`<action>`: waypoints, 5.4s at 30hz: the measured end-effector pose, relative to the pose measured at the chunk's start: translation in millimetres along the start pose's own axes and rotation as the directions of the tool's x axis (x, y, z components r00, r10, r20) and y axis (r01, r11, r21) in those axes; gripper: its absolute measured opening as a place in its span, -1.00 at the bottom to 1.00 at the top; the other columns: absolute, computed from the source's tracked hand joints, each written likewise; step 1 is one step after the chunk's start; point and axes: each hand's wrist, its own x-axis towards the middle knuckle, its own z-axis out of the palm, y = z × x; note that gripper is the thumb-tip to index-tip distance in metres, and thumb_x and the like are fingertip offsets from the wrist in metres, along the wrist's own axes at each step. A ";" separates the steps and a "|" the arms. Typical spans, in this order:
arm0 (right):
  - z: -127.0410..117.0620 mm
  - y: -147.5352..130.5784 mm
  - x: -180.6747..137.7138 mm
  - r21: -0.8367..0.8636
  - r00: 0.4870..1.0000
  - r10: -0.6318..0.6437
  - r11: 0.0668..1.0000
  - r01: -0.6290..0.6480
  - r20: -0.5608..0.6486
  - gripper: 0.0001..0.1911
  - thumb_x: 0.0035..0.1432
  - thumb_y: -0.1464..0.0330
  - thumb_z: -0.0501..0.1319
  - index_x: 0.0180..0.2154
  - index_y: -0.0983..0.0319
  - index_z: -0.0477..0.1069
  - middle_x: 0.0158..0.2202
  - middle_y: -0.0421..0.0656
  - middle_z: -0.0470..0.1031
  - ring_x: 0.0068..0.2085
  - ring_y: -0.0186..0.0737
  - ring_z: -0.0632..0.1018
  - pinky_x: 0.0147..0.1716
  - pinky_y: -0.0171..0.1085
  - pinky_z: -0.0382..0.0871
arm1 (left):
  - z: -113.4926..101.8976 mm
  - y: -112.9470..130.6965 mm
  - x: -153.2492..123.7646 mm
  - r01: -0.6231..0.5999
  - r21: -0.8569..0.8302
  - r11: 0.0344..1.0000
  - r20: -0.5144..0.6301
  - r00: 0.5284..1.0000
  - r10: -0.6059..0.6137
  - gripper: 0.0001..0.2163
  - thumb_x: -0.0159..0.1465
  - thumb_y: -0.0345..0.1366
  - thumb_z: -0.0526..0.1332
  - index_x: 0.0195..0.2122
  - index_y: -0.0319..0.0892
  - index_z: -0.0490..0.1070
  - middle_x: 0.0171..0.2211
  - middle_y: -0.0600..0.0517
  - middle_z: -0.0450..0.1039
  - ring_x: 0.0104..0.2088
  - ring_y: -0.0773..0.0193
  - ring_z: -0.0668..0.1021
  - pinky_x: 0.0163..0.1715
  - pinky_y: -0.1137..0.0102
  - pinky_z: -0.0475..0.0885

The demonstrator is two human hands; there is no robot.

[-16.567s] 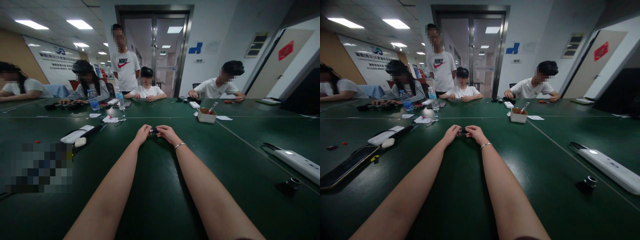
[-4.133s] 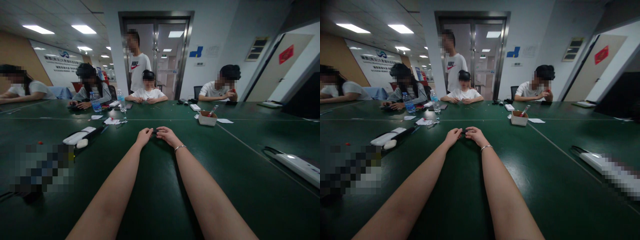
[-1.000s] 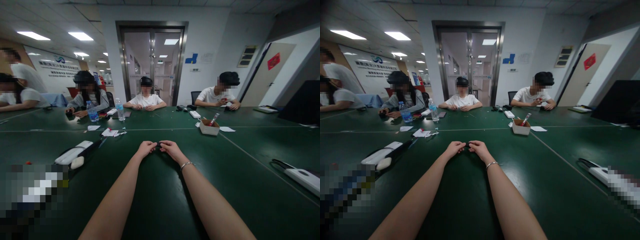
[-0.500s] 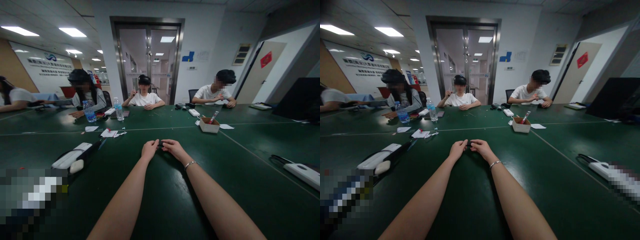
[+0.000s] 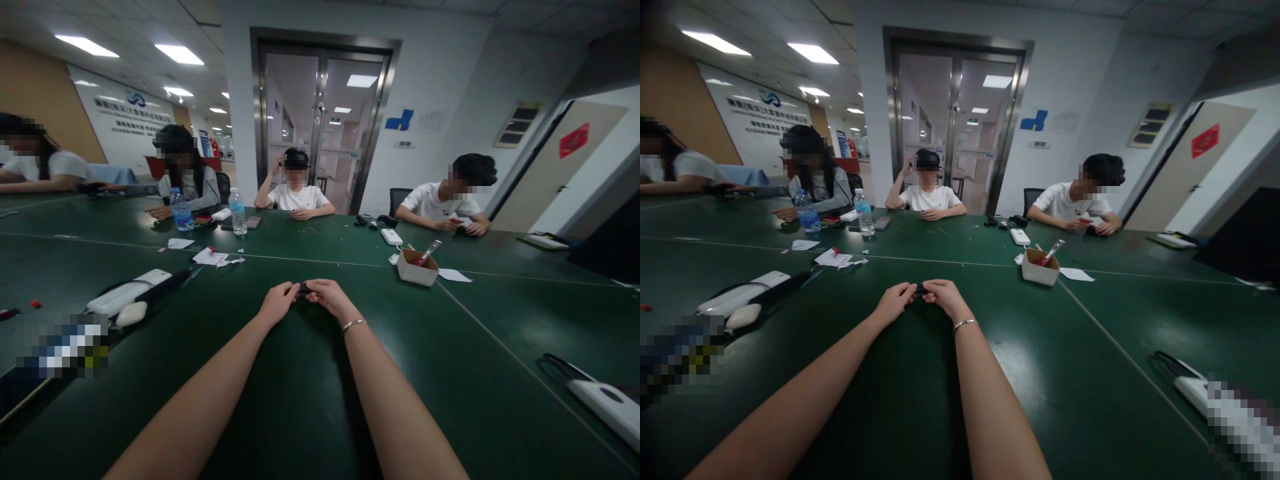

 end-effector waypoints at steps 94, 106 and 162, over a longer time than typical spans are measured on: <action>9.3 22.3 -13.8 -0.009 0.978 -0.195 0.981 0.195 -0.073 -0.71 -0.08 0.67 0.29 -0.26 0.33 0.46 -0.38 -0.13 0.50 -0.50 -0.38 0.53 -0.54 -0.47 0.45 | -2.5 -7.9 6.2 -0.014 -0.429 0.903 -0.070 0.997 -0.018 -0.78 0.09 -0.19 0.25 -0.33 -0.25 0.43 -0.52 0.05 0.39 -0.52 0.36 0.42 -0.51 0.46 0.33; 3.9 26.4 -7.2 0.065 0.974 -0.221 0.972 0.224 -0.047 -0.85 -0.01 0.56 0.29 -0.33 0.29 0.45 -0.48 -0.21 0.44 -0.49 -0.39 0.50 -0.41 -0.37 0.50 | -4.6 -0.4 0.2 0.001 -0.396 0.918 -0.027 1.000 -0.013 -0.74 0.09 -0.12 0.24 -0.37 -0.24 0.39 -0.55 0.05 0.39 -0.53 0.36 0.43 -0.54 0.47 0.31; 5.2 26.2 -6.4 0.050 0.981 -0.178 0.982 0.182 -0.081 -0.86 -0.02 0.53 0.32 -0.34 0.32 0.46 -0.46 -0.15 0.49 -0.51 -0.35 0.52 -0.43 -0.36 0.49 | -1.7 -7.3 1.3 -0.016 -0.342 0.940 0.002 1.000 0.017 -0.76 0.14 -0.15 0.21 -0.30 -0.24 0.39 -0.51 0.03 0.41 -0.48 0.33 0.45 -0.46 0.43 0.33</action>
